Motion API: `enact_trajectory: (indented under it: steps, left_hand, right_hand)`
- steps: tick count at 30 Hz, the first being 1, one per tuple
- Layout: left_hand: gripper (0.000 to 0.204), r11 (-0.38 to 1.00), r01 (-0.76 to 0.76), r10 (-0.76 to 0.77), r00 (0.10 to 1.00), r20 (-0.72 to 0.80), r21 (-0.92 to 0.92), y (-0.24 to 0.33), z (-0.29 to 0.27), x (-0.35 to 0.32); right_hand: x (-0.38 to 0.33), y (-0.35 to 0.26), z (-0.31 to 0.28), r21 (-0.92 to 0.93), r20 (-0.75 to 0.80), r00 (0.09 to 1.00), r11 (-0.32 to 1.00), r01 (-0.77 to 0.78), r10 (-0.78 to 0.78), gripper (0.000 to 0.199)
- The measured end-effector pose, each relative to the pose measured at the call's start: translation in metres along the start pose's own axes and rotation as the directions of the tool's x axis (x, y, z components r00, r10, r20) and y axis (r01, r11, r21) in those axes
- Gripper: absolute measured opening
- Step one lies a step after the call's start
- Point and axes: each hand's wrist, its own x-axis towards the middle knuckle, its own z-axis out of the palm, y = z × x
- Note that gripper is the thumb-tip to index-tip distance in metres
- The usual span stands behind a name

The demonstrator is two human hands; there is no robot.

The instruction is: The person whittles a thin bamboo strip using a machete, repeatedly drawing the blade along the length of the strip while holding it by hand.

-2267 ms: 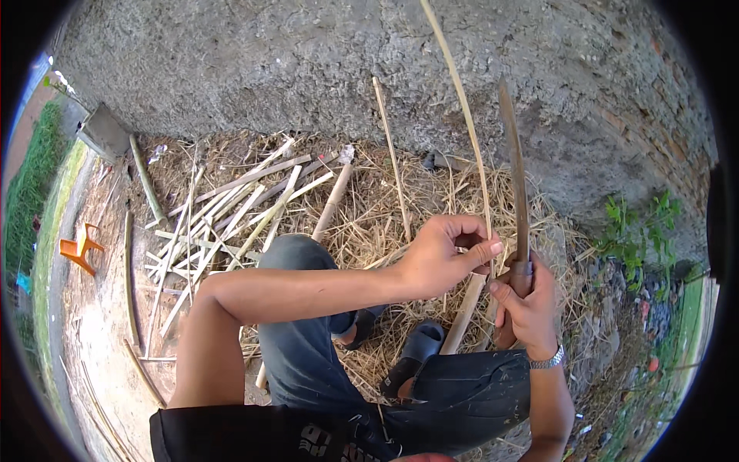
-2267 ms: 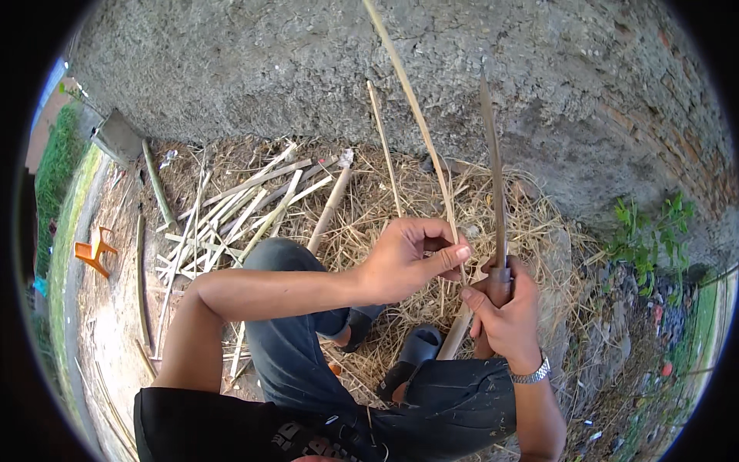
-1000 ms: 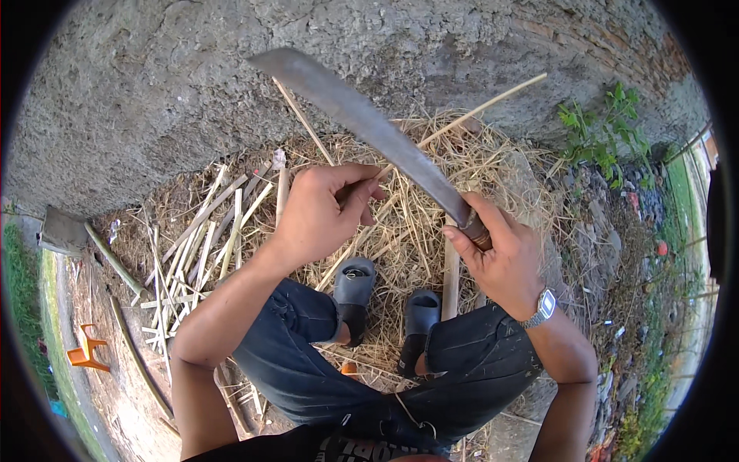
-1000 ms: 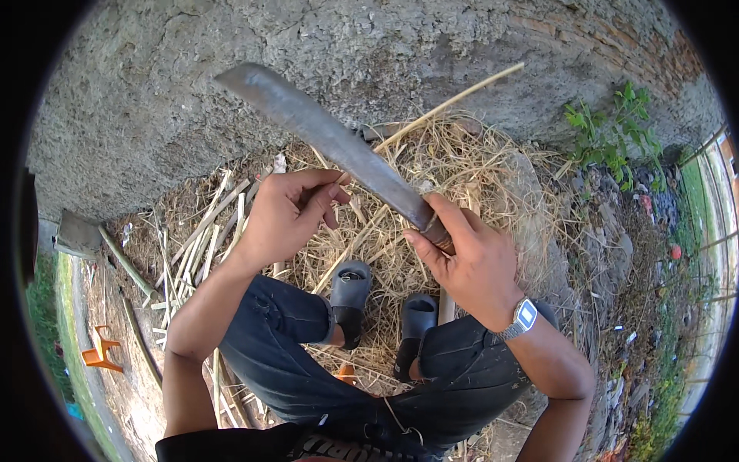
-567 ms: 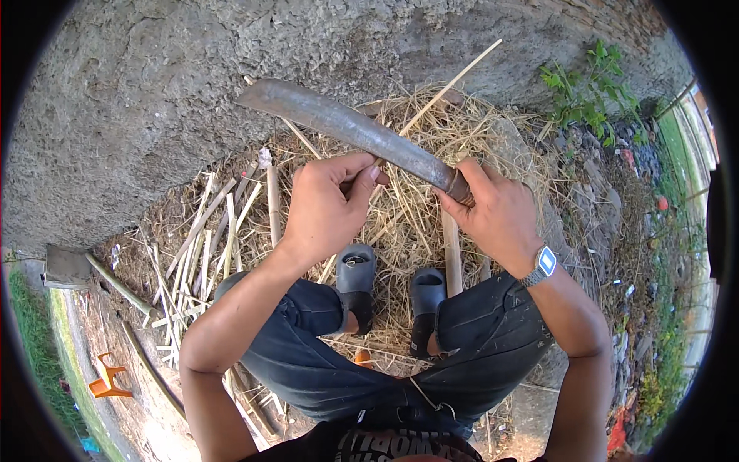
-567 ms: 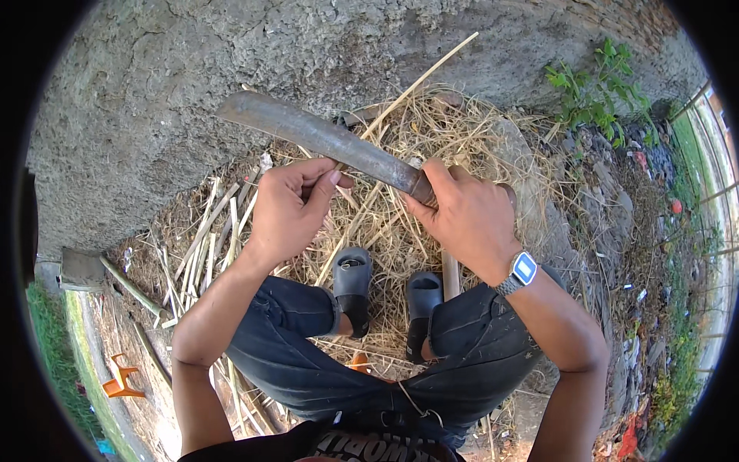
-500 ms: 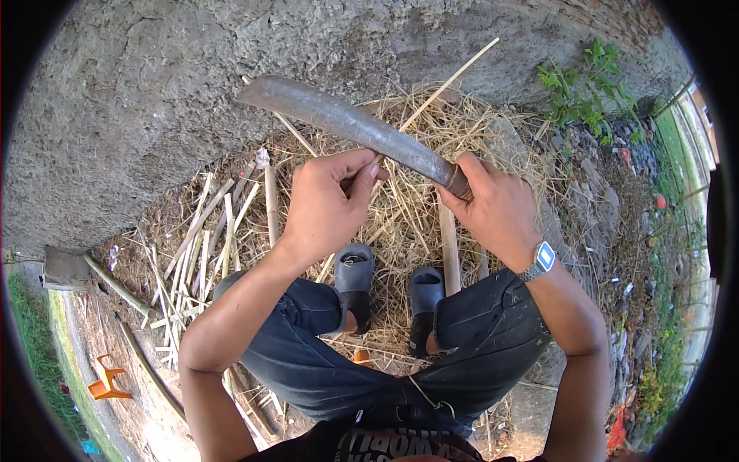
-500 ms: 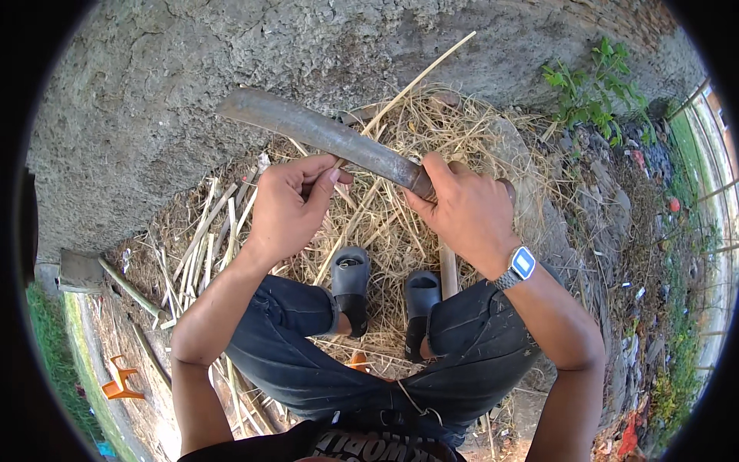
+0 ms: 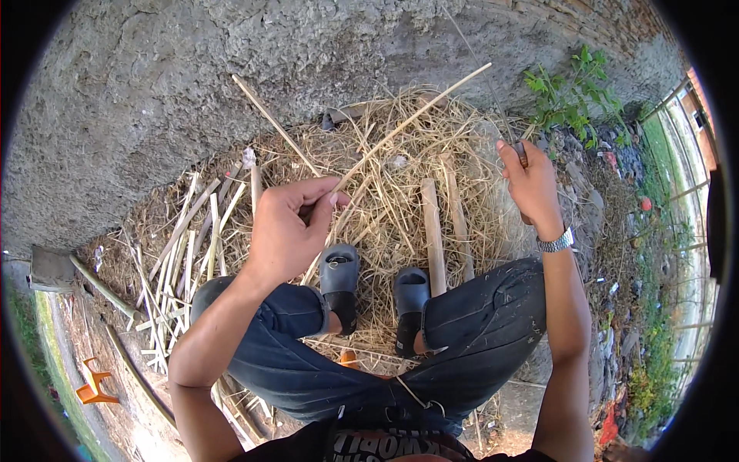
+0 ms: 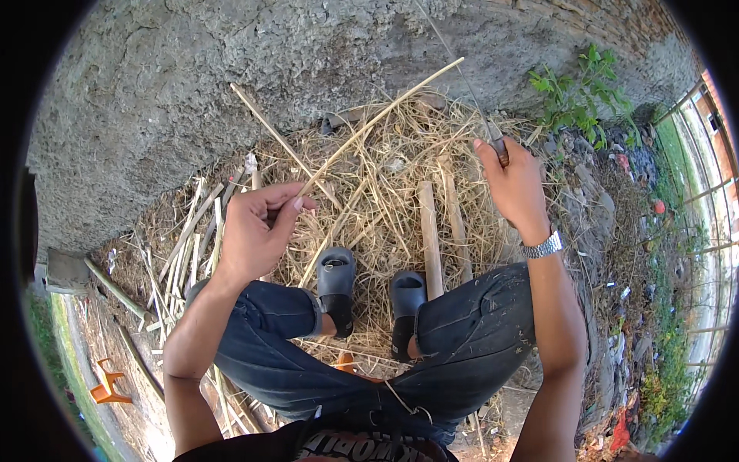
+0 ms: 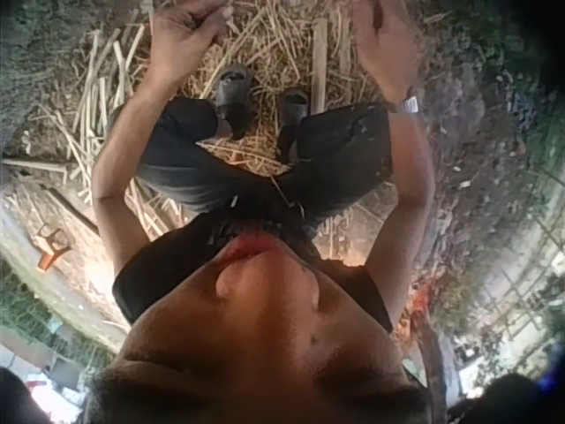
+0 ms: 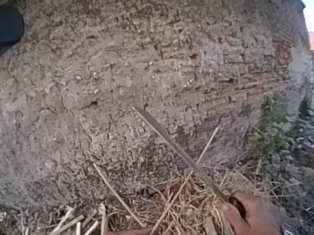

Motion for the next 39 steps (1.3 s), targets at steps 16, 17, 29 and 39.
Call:
enact_trajectory:
  steps: [16,17,29,39]
  left_hand:
    - [0.031,0.890,0.134,-0.134,0.990,0.030,-0.436,0.002,0.021,0.019]
    - [0.031,0.889,0.132,-0.129,0.991,0.036,-0.439,0.002,0.024,0.021]
    - [0.018,0.891,0.123,-0.137,0.991,-0.001,-0.437,0.006,0.026,0.036]
    - [0.025,0.808,0.237,-0.223,0.970,0.092,-0.540,-0.002,0.022,0.014]
  right_hand:
    - [-0.038,-0.066,0.024,0.120,0.155,0.945,0.955,0.272,-0.289,0.037]
    - [-0.043,-0.068,0.028,0.113,0.151,0.947,0.956,0.270,-0.285,0.037]
    - [-0.041,-0.072,0.039,-0.192,0.091,0.824,0.802,0.566,-0.560,0.048]
    - [-0.034,-0.078,0.027,-0.190,0.101,0.882,0.861,0.472,-0.461,0.038]
